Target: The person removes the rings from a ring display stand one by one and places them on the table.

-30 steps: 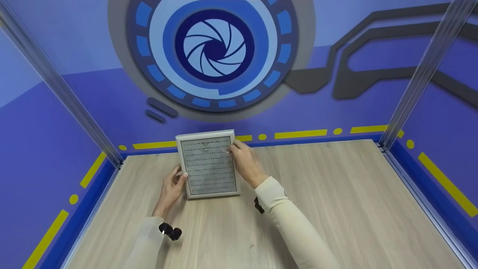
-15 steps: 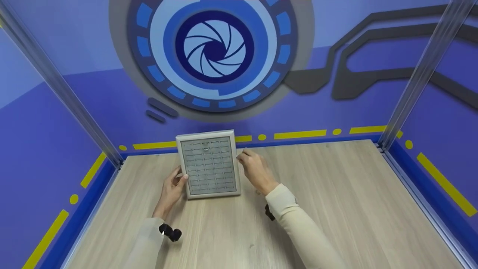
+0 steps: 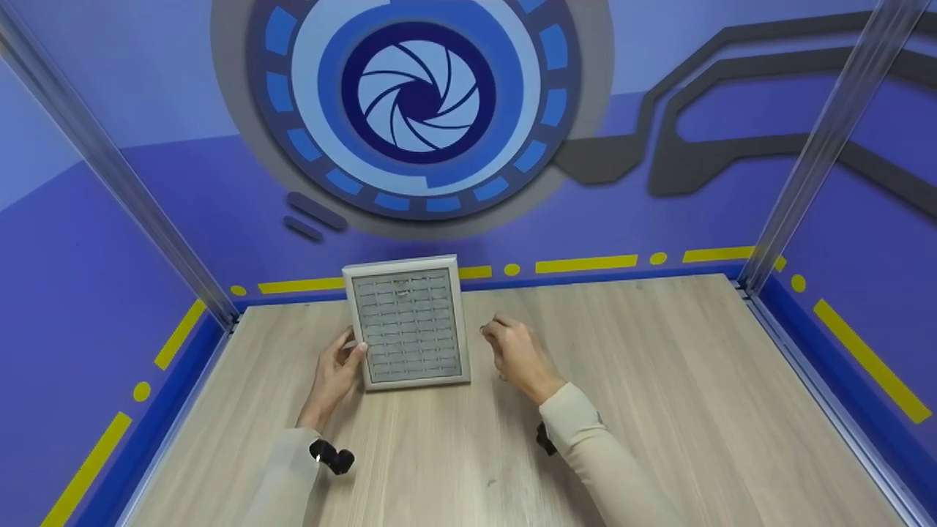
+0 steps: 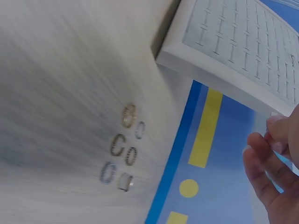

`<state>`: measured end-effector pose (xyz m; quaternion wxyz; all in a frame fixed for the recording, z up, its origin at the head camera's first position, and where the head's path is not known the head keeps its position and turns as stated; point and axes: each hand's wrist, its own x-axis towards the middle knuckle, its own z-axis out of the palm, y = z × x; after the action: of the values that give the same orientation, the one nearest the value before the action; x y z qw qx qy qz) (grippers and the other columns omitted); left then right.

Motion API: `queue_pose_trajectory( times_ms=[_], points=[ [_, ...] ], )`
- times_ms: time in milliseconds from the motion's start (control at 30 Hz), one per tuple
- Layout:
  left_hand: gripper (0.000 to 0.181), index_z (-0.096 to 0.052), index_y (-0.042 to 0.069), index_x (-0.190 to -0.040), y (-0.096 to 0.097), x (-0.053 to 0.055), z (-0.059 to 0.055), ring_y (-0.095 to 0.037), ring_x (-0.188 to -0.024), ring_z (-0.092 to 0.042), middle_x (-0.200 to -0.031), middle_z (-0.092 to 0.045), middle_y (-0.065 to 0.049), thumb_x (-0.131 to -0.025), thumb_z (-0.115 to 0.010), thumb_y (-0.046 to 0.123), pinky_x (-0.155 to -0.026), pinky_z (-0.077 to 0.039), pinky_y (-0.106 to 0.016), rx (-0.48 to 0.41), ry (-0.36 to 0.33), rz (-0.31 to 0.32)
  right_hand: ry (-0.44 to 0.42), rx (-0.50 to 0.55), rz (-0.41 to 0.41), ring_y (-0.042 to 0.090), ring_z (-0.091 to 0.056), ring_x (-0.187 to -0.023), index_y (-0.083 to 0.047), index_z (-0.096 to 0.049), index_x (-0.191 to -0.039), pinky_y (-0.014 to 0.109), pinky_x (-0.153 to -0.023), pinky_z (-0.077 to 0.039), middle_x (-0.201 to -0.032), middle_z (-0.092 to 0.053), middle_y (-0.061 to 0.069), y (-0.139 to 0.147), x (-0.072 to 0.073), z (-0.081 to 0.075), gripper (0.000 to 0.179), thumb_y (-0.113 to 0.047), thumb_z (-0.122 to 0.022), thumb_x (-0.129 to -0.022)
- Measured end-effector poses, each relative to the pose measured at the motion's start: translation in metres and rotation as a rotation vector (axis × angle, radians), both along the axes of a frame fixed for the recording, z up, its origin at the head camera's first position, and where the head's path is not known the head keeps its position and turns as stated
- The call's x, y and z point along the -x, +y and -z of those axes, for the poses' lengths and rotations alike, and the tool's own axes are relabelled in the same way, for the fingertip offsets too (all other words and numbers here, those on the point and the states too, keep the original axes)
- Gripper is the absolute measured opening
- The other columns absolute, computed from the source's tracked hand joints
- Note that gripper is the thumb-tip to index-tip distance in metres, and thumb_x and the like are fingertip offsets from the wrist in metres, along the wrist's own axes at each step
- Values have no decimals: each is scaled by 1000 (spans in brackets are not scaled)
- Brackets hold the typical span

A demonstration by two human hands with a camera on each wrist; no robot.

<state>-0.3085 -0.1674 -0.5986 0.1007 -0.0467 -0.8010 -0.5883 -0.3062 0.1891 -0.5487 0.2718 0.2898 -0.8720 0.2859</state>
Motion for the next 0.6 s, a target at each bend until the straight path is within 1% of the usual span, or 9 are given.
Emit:
queue_pose_trajectory(
  times_ms=[133, 233, 333, 400, 467, 600],
  points=[
    [52, -47, 3, -160, -1, -1, 0, -35, -135, -62, -149, -61, -18, -110, -61, 13, -120, -50, -51, -2, 4, 0, -60, -33, 28, 19, -75, -82, -6, -78, -94, 32, -70, -67, -91, -73, 3, 2, -11, 8, 15, 8, -75, -94],
    [53, -46, 0, -159, -1, -1, 1, -37, -134, -62, -148, -62, -21, -110, -61, 12, -119, -51, -53, 7, 19, 4, -126, -72, 61, 15, -73, -82, -10, -79, -93, 32, -69, -66, -92, -73, -1, 4, -20, 15, 17, 7, -77, -92],
    [53, -46, -2, -158, -2, -1, 1, -39, -134, -63, -147, -61, -23, -110, -61, 11, -119, -51, -54, 7, 31, 13, -171, -96, 77, 12, -72, -82, -10, -79, -92, 31, -68, -65, -91, -72, -3, 7, -26, 22, 19, 8, -77, -89],
    [53, -45, -3, -158, -1, 0, 2, -39, -134, -63, -147, -61, -23, -110, -61, 10, -118, -51, -53, 9, 33, 17, -180, -104, 73, 12, -71, -81, -8, -80, -92, 31, -68, -65, -90, -72, -2, 8, -28, 28, 17, 8, -77, -88],
    [53, -46, -2, -158, -1, 0, 2, -38, -133, -63, -147, -62, -23, -109, -61, 10, -118, -52, -53, 8, 28, 14, -168, -114, 61, 13, -71, -81, -7, -80, -92, 32, -68, -65, -90, -72, -2, 9, -28, 34, 15, 8, -79, -88],
    [52, -47, 0, -159, -1, 1, 1, -36, -132, -64, -146, -63, -20, -109, -61, 10, -118, -52, -51, 1, 12, 10, -140, -135, 40, 17, -70, -83, -7, -80, -89, 34, -70, -65, -89, -70, 0, 12, -30, 43, 15, 7, -82, -85]
  ],
)
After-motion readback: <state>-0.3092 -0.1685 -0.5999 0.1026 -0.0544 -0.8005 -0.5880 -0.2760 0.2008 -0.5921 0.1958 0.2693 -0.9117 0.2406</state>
